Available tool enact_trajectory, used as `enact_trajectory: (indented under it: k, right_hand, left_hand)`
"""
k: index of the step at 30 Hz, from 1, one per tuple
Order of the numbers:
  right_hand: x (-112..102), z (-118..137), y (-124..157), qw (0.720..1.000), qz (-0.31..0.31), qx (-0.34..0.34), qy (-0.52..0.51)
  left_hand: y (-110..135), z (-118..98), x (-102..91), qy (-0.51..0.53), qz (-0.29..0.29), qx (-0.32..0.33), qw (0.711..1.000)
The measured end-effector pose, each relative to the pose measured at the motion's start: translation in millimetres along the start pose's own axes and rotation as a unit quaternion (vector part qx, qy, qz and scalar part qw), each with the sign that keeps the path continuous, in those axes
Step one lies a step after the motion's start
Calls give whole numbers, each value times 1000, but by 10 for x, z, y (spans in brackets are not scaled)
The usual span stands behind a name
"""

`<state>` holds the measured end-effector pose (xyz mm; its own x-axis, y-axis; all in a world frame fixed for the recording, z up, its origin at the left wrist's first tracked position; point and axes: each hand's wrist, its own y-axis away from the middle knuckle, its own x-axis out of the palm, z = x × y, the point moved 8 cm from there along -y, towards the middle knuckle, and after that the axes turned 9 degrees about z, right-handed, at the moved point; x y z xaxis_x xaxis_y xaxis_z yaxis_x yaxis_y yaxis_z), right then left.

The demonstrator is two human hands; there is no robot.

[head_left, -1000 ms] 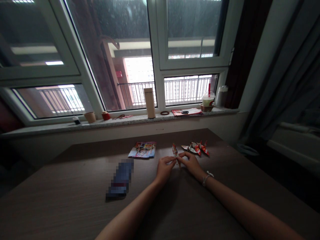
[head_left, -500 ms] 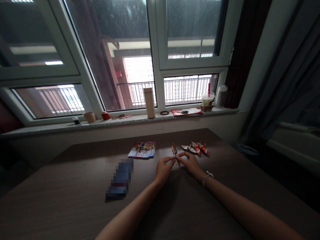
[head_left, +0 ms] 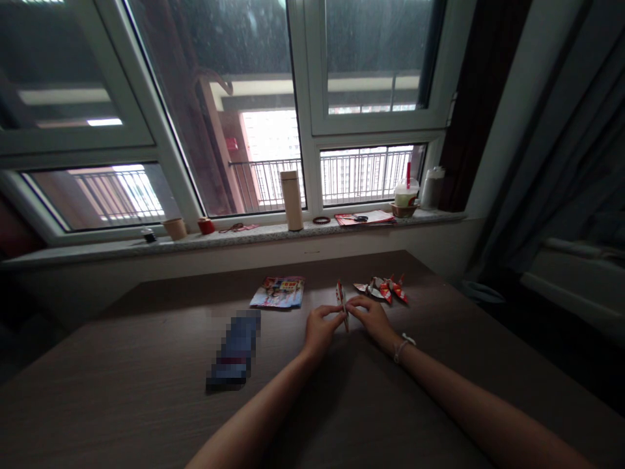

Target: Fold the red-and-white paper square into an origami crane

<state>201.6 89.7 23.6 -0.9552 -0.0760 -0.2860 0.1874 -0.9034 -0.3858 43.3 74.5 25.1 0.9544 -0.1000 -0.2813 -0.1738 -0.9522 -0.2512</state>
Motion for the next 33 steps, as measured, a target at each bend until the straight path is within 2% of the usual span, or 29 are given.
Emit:
enact_trajectory:
  k: [22,33]
  right_hand:
    - [27,43,12,999,7,30,12]
    - [-25,4,23,998,-6,60,-6]
  left_hand:
    - [9,-42,-31,-18,-22,-39,999]
    - [-21,60,-76,38,-31,-34,998]
